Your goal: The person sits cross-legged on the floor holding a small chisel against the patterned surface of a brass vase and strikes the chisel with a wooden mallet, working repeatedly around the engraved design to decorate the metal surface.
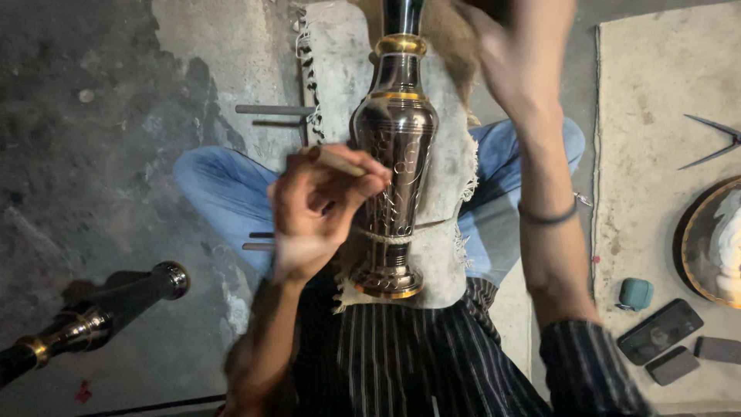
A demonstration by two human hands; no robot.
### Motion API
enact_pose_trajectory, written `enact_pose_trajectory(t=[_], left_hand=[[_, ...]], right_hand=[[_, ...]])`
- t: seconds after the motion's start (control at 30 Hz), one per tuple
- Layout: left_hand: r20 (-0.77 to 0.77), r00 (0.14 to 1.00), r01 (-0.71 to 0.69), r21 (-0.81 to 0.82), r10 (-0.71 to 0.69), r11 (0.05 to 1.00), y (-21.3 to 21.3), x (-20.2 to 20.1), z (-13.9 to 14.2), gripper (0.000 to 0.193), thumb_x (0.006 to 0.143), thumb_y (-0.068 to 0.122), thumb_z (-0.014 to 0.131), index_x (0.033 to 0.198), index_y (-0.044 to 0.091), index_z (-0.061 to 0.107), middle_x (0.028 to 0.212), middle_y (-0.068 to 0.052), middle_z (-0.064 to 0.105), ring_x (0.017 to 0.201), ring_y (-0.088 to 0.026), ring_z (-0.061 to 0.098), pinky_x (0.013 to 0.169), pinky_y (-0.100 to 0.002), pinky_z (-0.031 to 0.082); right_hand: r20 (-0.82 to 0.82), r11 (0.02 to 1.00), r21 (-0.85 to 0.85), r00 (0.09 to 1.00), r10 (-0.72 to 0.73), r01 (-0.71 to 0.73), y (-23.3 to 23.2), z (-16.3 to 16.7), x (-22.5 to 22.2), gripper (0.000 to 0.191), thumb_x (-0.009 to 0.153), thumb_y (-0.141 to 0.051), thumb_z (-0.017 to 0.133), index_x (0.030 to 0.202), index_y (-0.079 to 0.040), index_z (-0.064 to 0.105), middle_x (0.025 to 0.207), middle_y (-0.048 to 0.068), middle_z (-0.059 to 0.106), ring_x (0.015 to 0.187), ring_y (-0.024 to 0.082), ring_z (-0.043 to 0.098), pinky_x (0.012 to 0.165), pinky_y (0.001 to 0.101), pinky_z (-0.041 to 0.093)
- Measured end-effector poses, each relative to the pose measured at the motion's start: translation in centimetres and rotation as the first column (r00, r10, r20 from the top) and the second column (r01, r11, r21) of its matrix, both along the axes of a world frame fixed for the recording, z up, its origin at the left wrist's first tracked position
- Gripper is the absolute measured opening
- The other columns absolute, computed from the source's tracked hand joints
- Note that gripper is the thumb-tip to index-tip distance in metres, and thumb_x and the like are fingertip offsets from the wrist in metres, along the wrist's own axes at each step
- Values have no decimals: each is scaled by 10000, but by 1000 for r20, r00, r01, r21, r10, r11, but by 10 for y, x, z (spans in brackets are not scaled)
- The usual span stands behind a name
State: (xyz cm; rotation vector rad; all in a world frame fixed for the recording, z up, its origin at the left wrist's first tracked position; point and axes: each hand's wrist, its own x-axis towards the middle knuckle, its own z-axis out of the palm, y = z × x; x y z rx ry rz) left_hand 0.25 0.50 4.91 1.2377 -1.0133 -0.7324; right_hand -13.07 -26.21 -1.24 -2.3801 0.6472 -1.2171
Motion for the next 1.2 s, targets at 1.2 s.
enact_pose_trajectory(t=[1.2], left_hand=[[506,862,-96,89,38,991,-24,-15,5,263,933,24,771,1182,65,700,1012,-60,786,921,-168,804,772,-283,653]], right_hand=[[-571,954,-155,811,125,-256,47,134,-82,465,878,48,701,1320,-79,632,1044,105,692,904,239,690,841,360,548]])
